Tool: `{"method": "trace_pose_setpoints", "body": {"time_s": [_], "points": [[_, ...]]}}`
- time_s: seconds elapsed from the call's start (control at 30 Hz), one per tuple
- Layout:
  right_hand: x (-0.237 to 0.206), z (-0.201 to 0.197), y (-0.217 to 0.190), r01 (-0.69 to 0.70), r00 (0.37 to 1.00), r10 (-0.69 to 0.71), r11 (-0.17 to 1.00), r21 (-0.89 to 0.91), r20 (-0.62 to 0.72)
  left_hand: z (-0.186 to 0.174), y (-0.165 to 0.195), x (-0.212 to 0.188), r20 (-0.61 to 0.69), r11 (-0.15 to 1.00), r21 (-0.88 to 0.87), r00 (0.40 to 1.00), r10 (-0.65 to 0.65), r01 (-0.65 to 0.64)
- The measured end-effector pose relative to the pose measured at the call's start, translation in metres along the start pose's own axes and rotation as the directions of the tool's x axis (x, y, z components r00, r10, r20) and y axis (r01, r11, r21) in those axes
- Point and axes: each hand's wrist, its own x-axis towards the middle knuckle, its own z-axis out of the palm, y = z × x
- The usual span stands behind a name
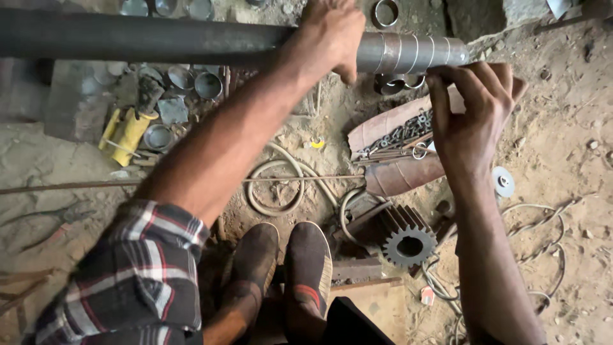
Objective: The person places multiple small metal rings onto a long metal pipe one by one. The person slides the rings along the pipe and arranges them in a row.
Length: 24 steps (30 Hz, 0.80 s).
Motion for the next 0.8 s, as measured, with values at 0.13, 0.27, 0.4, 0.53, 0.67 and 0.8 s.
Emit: {"method": "trace_pose_setpoints", "body": {"time_s": [0.13, 0.27, 0.4, 0.53, 0.67, 0.8], "points": [[-0.008, -0.007, 0.000, -0.062, 0.998, 0.062, 0.998, 0.033, 0.011, 0.001, -0.001, -0.011, 0.205, 0.995, 0.068, 0.975, -0.080, 0.068], [-0.003, -0.012, -0.004, -0.030, 0.999, 0.032, 0.998, 0.054, -0.025, 0.032, 0.010, -0.029, -0.371, 0.926, 0.364, 0.928, 0.042, 0.104], [0.005, -0.010, -0.008, 0.012, 1.000, -0.011, 1.000, 0.018, -0.026, 0.057, 0.010, -0.034, -0.491, 0.870, 0.458, 0.867, 0.079, 0.180], [0.023, -0.001, -0.007, 0.076, 0.996, -0.075, 0.997, 0.023, -0.046, 0.049, 0.009, -0.024, -0.555, 0.936, 0.323, 0.829, 0.065, 0.143], [0.042, 0.008, -0.005, 0.076, 0.997, -0.076, 0.997, 0.028, 0.009, 0.027, 0.010, -0.017, -0.362, 0.971, -0.168, 0.926, 0.102, -0.173], [0.058, 0.019, -0.005, 0.200, 0.979, -0.200, 0.980, -0.006, 0.032, 0.018, 0.015, -0.019, -0.238, 0.971, -0.236, 0.971, -0.021, -0.037]]}}
